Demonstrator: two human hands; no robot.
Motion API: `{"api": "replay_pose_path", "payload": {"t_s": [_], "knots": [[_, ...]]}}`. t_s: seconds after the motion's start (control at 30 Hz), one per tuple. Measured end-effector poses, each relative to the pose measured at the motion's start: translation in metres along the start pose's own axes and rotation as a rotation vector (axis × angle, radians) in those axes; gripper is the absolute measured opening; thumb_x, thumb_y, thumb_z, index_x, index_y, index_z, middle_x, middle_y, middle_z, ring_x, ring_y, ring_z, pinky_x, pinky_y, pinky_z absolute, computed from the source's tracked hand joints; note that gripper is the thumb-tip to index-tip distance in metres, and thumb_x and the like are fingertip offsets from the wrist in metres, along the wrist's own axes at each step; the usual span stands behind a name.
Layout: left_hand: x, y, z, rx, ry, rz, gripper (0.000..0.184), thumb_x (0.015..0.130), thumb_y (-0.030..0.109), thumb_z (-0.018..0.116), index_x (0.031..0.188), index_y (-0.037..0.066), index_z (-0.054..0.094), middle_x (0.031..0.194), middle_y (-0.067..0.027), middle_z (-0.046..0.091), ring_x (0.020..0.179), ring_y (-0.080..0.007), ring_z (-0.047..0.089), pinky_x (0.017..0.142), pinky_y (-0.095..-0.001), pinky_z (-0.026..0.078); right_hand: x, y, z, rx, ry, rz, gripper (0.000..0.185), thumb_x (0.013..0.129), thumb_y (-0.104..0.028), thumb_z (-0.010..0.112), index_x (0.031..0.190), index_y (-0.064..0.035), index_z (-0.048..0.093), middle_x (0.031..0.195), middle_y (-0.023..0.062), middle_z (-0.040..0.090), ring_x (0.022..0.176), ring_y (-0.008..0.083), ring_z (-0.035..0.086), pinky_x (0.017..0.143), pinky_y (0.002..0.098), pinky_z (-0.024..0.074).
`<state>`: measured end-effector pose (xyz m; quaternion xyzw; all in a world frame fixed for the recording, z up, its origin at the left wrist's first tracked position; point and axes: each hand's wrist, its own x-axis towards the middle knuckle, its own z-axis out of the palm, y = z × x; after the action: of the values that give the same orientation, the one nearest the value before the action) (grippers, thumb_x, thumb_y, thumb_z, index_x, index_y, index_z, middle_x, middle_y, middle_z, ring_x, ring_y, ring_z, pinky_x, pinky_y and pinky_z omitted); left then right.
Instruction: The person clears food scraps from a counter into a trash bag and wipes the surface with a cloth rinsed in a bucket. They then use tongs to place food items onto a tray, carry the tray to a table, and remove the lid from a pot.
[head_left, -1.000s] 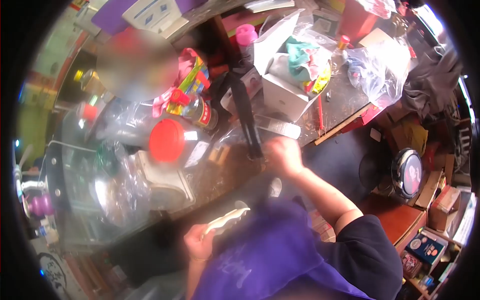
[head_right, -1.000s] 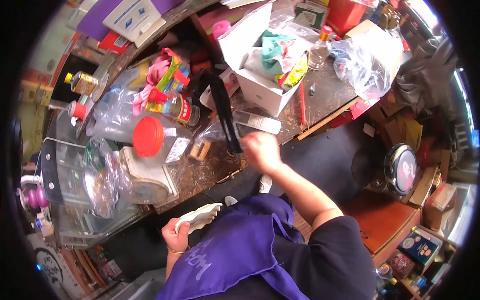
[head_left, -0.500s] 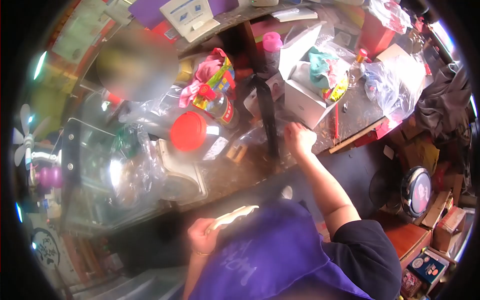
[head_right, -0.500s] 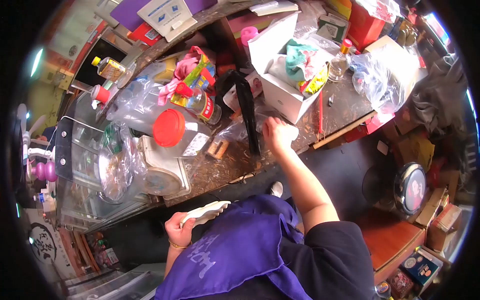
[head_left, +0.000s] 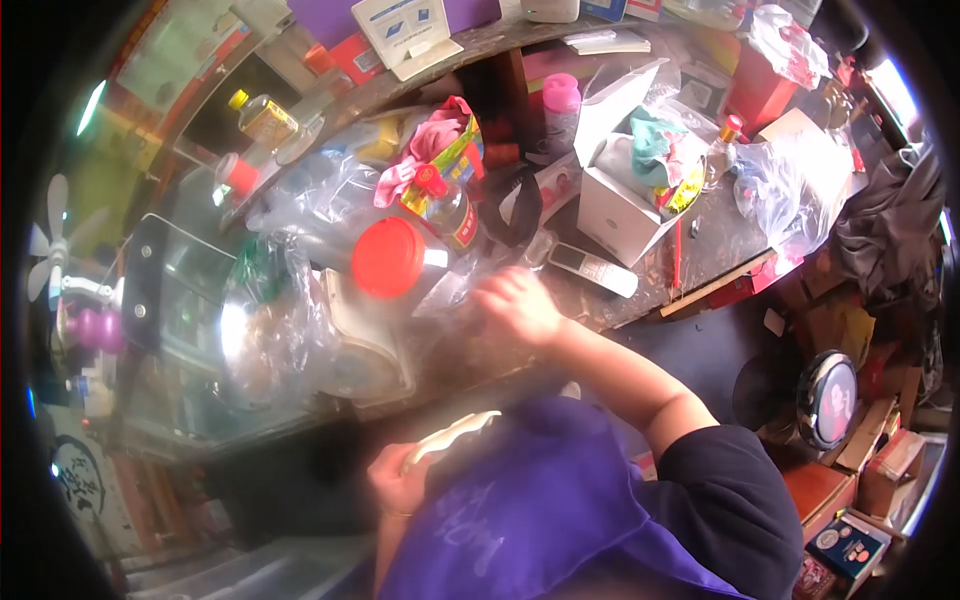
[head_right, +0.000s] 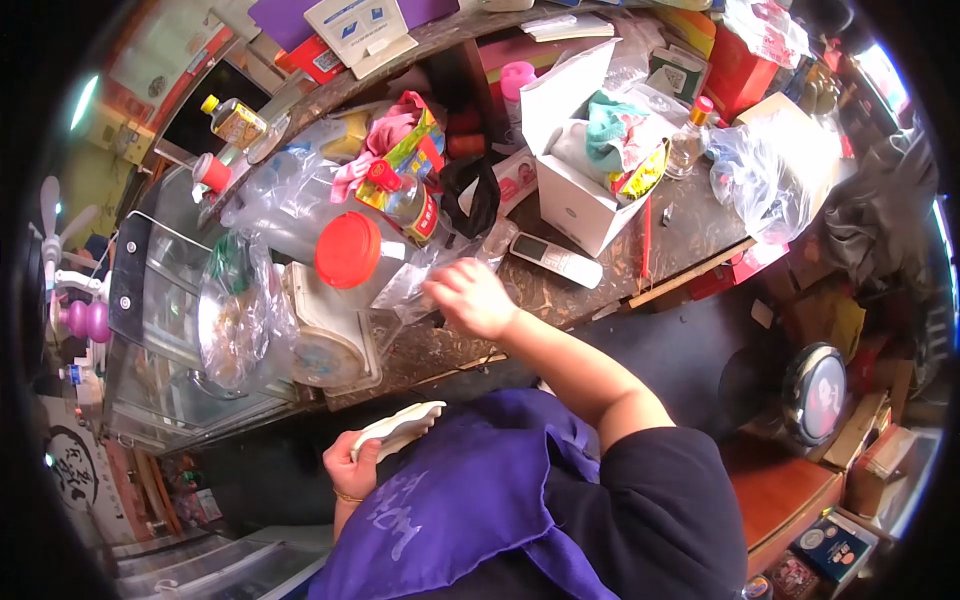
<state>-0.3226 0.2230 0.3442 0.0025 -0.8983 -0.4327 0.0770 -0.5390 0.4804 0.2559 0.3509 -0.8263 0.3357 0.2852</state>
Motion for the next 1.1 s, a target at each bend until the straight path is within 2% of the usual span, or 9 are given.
{"api": "replay_pose_path", "payload": {"t_s": [0.03, 0.1, 0.2, 0.33, 0.4, 0.53, 0.6, 0.83, 1.1], "knots": [[-0.001, -0.002, 0.001, -0.009, 0.003, -0.008, 0.024, 0.082, 0.018, 0.075, 0.084, -0.004, 0.064, 0.074, -0.0044, 0.062, 0.067, -0.0086, 0.054, 0.060, -0.0245, 0.043, -0.013, 0.004, -0.016, -0.062, -0.003, 0.072, 0.032, 0.070, -0.010, 0.062, 0.101, -0.0085, 0.060, 0.096, 0.0096, 0.063, 0.092, 0.0293, 0.059, 0.089, 0.0447, 0.0441], [-0.003, -0.005, 0.001, -0.008, 0.071, -0.067, 0.015, 0.070, 0.007, 0.075, 0.082, 0.001, 0.069, 0.074, -0.0113, 0.066, 0.066, -0.0198, 0.063, 0.062, -0.0300, 0.049, -0.047, 0.029, -0.030, -0.161, 0.070, 0.358, 0.036, 0.066, -0.004, 0.064, 0.101, -0.0099, 0.060, 0.102, 0.0100, 0.061, 0.097, 0.0312, 0.057, 0.087, 0.0454, 0.0433], [0.000, -0.005, 0.001, -0.015, 0.057, -0.072, 0.014, 0.070, 0.007, 0.075, 0.082, 0.001, 0.069, 0.074, -0.0112, 0.065, 0.066, -0.0197, 0.063, 0.063, -0.0300, 0.049, -0.083, 0.054, -0.060, -0.462, -0.084, 0.654, 0.062, 0.064, -0.011, 0.069, 0.123, -0.0098, 0.052, 0.124, 0.0150, 0.052, 0.112, 0.0316, 0.050, 0.094, 0.0450, 0.0408], [0.013, 0.001, 0.001, -0.009, -0.011, -0.052, 0.015, 0.070, 0.006, 0.075, 0.082, 0.001, 0.069, 0.074, -0.0110, 0.065, 0.066, -0.0197, 0.062, 0.062, -0.0298, 0.049, -0.095, 0.062, -0.067, -0.497, -0.185, 0.718, 0.069, 0.067, -0.016, 0.070, 0.131, -0.0091, 0.045, 0.127, 0.0156, 0.051, 0.114, 0.0330, 0.050, 0.096, 0.0455, 0.0396], [0.021, 0.002, 0.002, 0.011, -0.049, 0.018, 0.015, 0.070, 0.006, 0.075, 0.082, 0.001, 0.068, 0.074, -0.0109, 0.065, 0.066, -0.0197, 0.062, 0.062, -0.0297, 0.048, -0.096, 0.064, -0.061, -0.444, -0.270, 0.799, 0.068, 0.067, -0.016, 0.069, 0.131, -0.0105, 0.046, 0.118, 0.0140, 0.057, 0.108, 0.0312, 0.054, 0.095, 0.0460, 0.0396], [0.033, 0.010, 0.004, -0.001, -0.079, 0.050, 0.014, 0.071, 0.007, 0.074, 0.082, 0.001, 0.068, 0.074, -0.0109, 0.065, 0.066, -0.0202, 0.062, 0.062, -0.0298, 0.048, -0.102, 0.056, -0.062, -0.405, -0.163, 0.757, 0.061, 0.067, -0.019, 0.072, 0.124, -0.0126, 0.050, 0.104, 0.0101, 0.059, 0.099, 0.0286, 0.055, 0.085, 0.0416, 0.0462], [0.034, 0.008, 0.004, -0.019, -0.100, 0.099, 0.021, 0.079, 0.014, 0.075, 0.084, -0.004, 0.065, 0.073, -0.0071, 0.063, 0.066, -0.0121, 0.057, 0.063, -0.0260, 0.045, -0.099, 0.048, -0.065, -0.400, -0.102, 0.768, 0.056, 0.069, -0.019, 0.071, 0.121, -0.0127, 0.051, 0.107, 0.0105, 0.059, 0.100, 0.0300, 0.055, 0.084, 0.0395, 0.0485], [0.036, 0.001, 0.002, -0.008, -0.130, 0.128, 0.023, 0.079, 0.016, 0.076, 0.083, -0.004, 0.066, 0.073, -0.0074, 0.063, 0.066, -0.0115, 0.056, 0.062, -0.0262, 0.045, -0.054, 0.023, -0.106, -0.378, 0.198, 0.504, 0.051, 0.068, -0.012, 0.074, 0.114, -0.0152, 0.055, 0.117, 0.0102, 0.057, 0.101, 0.0327, 0.055, 0.086, 0.0417, 0.0486], [0.031, -0.007, -0.001, -0.021, -0.091, 0.139, 0.023, 0.079, 0.016, 0.076, 0.084, -0.004, 0.066, 0.072, -0.0077, 0.063, 0.065, -0.0122, 0.057, 0.062, -0.0265, 0.045, -0.026, 0.019, -0.105, -0.346, 0.271, 0.461, 0.048, 0.066, -0.011, 0.074, 0.111, -0.0144, 0.058, 0.117, 0.0111, 0.058, 0.100, 0.0327, 0.056, 0.084, 0.0422, 0.0492]]}}
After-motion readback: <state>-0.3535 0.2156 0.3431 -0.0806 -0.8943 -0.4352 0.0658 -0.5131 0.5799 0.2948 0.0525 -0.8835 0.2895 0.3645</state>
